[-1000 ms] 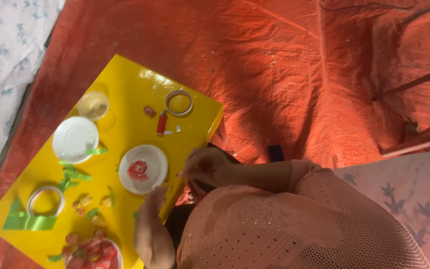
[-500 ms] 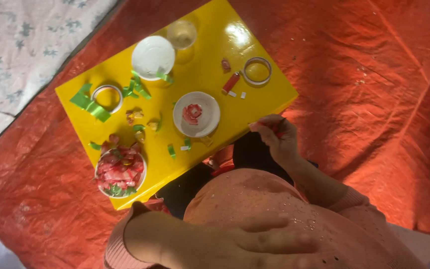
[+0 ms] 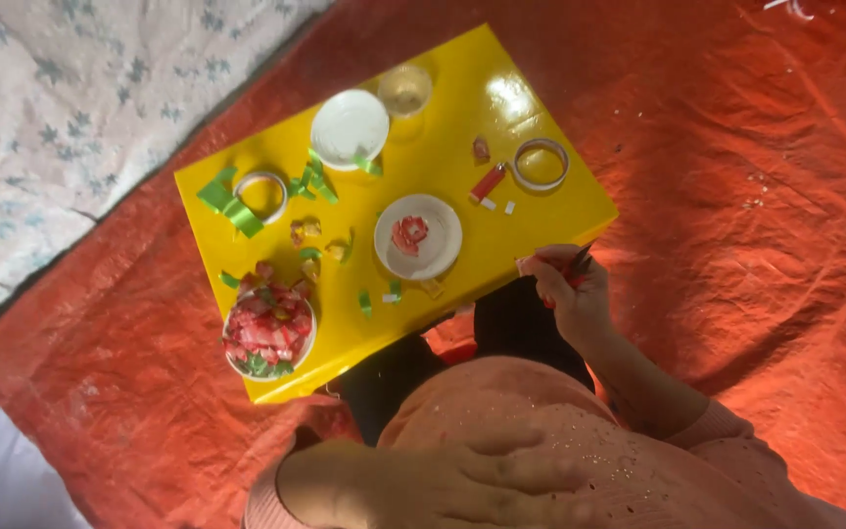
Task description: Shaping small pieces of red material into decorative forms on a white plate.
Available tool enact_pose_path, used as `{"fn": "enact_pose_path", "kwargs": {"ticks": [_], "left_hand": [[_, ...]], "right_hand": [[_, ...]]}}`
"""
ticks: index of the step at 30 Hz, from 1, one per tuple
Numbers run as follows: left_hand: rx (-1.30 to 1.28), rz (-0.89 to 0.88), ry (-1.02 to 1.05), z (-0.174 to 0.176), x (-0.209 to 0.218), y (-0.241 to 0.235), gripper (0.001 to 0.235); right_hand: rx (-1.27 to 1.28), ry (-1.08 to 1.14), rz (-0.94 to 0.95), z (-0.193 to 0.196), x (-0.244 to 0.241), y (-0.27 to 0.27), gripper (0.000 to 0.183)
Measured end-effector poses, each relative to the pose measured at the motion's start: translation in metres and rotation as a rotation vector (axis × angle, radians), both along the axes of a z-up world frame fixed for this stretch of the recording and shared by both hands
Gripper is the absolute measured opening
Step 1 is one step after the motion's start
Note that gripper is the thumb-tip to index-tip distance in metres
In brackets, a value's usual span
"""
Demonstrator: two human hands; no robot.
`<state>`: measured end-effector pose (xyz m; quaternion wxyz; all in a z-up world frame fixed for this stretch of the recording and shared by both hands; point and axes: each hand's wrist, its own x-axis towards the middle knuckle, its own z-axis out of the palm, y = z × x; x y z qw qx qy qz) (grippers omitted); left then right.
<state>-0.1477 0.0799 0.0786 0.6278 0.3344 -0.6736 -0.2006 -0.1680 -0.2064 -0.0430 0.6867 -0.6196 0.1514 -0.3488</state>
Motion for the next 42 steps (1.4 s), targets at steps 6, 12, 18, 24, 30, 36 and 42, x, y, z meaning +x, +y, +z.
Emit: {"fn": "enact_pose_path", "kwargs": {"ticks": [6,12,18,24,30,36,42], "left_hand": [[0.03,0.401,-0.132,0.027,0.07,-0.049,0.028],[0.193,0.836,0.136,-0.034,0.116,-0.083,0.036],[0.156,0.945,0.246,-0.045,0.139,-0.094,0.046],[0.151,0.912,0.472,-0.055,0.147,-0.099,0.038],[0.173,0.794,0.867,-0.073,0.144,-0.095,0.033],[0.18,0.761,0.974,-0.085,0.148,-0.094,0.035],[0.181,0.765,0.963,-0.077,0.144,-0.094,0.035]], "right_hand": [[0.035,0.026,0.03,0.047,0.03,0.006,0.012],[-0.191,-0.073,0.224,0.099,0.073,0.012,0.006],[-0.383,-0.04,0.337,0.085,0.107,0.007,0.013],[-0.34,-0.01,0.451,0.096,0.119,0.015,0.017],[-0.173,0.068,0.598,0.074,0.11,0.013,0.042],[-0.429,0.051,0.591,0.073,0.094,0.012,0.052],[-0.709,-0.105,0.434,0.071,0.092,0.018,0.051]]}}
